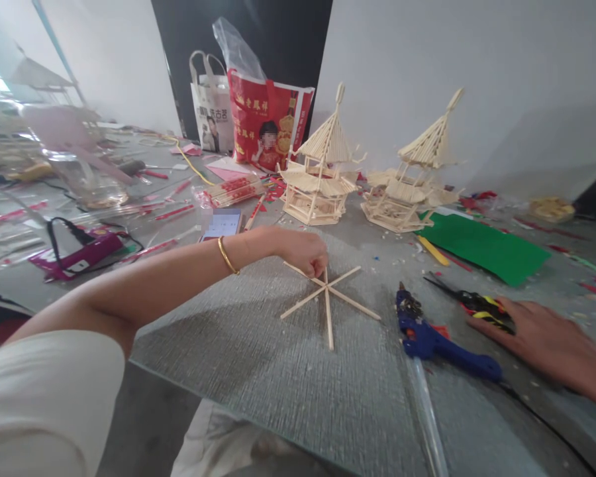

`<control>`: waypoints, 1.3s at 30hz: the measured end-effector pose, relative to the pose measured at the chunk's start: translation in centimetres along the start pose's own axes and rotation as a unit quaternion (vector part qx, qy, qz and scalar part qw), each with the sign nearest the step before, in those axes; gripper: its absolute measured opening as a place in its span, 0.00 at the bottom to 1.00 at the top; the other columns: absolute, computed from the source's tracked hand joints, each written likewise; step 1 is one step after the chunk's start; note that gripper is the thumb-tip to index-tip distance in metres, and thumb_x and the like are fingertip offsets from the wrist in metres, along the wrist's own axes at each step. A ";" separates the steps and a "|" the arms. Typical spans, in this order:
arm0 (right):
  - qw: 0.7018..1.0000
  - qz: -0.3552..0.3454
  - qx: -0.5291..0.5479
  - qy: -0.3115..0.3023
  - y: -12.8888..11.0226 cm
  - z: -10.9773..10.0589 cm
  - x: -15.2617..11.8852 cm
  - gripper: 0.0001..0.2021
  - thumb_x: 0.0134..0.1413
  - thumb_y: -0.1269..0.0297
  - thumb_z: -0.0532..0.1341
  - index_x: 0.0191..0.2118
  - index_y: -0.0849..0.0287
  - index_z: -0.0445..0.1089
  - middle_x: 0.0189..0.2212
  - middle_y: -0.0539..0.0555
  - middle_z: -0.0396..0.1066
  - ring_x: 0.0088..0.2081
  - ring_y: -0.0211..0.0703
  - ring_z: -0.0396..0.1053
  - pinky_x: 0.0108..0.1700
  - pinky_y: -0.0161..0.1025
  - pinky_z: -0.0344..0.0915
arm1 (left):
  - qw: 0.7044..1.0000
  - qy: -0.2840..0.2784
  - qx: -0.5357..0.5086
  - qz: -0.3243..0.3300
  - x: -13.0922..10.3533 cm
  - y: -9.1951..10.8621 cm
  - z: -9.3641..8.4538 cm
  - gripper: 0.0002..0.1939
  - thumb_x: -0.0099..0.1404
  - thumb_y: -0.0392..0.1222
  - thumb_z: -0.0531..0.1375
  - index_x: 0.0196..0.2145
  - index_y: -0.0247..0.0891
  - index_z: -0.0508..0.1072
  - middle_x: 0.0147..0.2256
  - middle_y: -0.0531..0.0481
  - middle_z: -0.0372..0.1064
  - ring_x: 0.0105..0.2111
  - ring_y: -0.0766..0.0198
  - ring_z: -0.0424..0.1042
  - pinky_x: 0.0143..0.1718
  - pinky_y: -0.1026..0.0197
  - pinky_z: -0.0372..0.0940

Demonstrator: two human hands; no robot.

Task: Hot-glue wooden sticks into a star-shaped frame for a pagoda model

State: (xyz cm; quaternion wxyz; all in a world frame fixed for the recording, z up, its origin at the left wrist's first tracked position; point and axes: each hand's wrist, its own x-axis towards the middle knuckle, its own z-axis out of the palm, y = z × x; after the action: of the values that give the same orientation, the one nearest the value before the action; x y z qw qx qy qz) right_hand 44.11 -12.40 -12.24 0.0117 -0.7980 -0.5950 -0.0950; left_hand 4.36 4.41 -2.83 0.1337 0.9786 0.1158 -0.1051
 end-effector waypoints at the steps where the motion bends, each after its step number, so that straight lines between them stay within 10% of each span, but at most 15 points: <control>1: 1.000 -0.013 -0.005 -0.018 -0.1 -0.2 0.0 0.29 0.49 0.39 0.50 0.44 0.58 0.67 0.48 0.71 0.68 0.49 0.63 0.66 0.49 0.53 0.62 | 1.000 0.002 0.001 0.002 0.0 -0.2 0.1 0.12 0.52 0.27 0.59 0.29 0.39 0.79 0.24 0.55 0.73 0.24 0.72 0.64 0.27 0.68 0.53; 11: 0.983 -0.133 0.102 0.079 -5.2 -7.3 -3.6 0.26 0.57 0.48 0.51 0.51 0.64 0.64 0.51 0.67 0.66 0.54 0.56 0.63 0.55 0.51 0.59 | 0.998 0.042 0.038 0.003 -0.9 -0.6 -0.6 0.10 0.59 0.36 0.55 0.32 0.40 0.77 0.29 0.54 0.74 0.29 0.70 0.69 0.31 0.70 0.56; 17: 0.961 -0.273 0.031 -0.016 -10.8 -8.7 -5.8 0.19 0.48 0.67 0.54 0.47 0.65 0.68 0.46 0.64 0.69 0.48 0.53 0.66 0.51 0.50 0.63 | 0.984 0.175 -0.013 -0.043 -2.4 0.2 -1.8 0.10 0.59 0.42 0.55 0.33 0.39 0.76 0.28 0.54 0.73 0.27 0.71 0.68 0.31 0.69 0.57; 24: 0.963 -0.269 0.007 -0.010 -11.3 -6.7 -5.6 0.13 0.43 0.73 0.53 0.37 0.64 0.69 0.35 0.61 0.69 0.38 0.50 0.69 0.42 0.47 0.67 | 0.957 0.261 -0.083 -0.100 -5.0 1.4 -0.6 0.10 0.57 0.43 0.58 0.32 0.36 0.76 0.26 0.54 0.73 0.26 0.72 0.69 0.30 0.69 0.59; 30: 0.962 -0.166 0.213 0.032 -10.4 -9.3 -5.8 0.14 0.52 0.55 0.57 0.40 0.58 0.69 0.30 0.54 0.70 0.31 0.45 0.69 0.32 0.40 0.65 | 0.942 0.289 -0.107 -0.136 -5.3 -0.2 1.3 0.09 0.55 0.41 0.59 0.31 0.36 0.76 0.25 0.54 0.72 0.25 0.71 0.68 0.28 0.68 0.58; 39: 0.797 -0.122 0.533 -0.257 -16.3 -12.3 -5.1 0.17 0.58 0.48 0.54 0.43 0.56 0.67 0.38 0.56 0.69 0.31 0.39 0.66 0.31 0.36 0.65 | 0.939 0.220 -0.074 -0.252 -5.5 -1.9 2.9 0.11 0.55 0.39 0.56 0.33 0.36 0.76 0.30 0.51 0.74 0.30 0.68 0.69 0.31 0.67 0.57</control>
State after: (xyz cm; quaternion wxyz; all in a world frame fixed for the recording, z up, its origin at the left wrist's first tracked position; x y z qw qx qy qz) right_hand 25.47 -14.14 -2.59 0.2699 -0.5812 -0.6252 0.4455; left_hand -1.88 4.23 -4.71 0.1459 0.9033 0.3929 0.0914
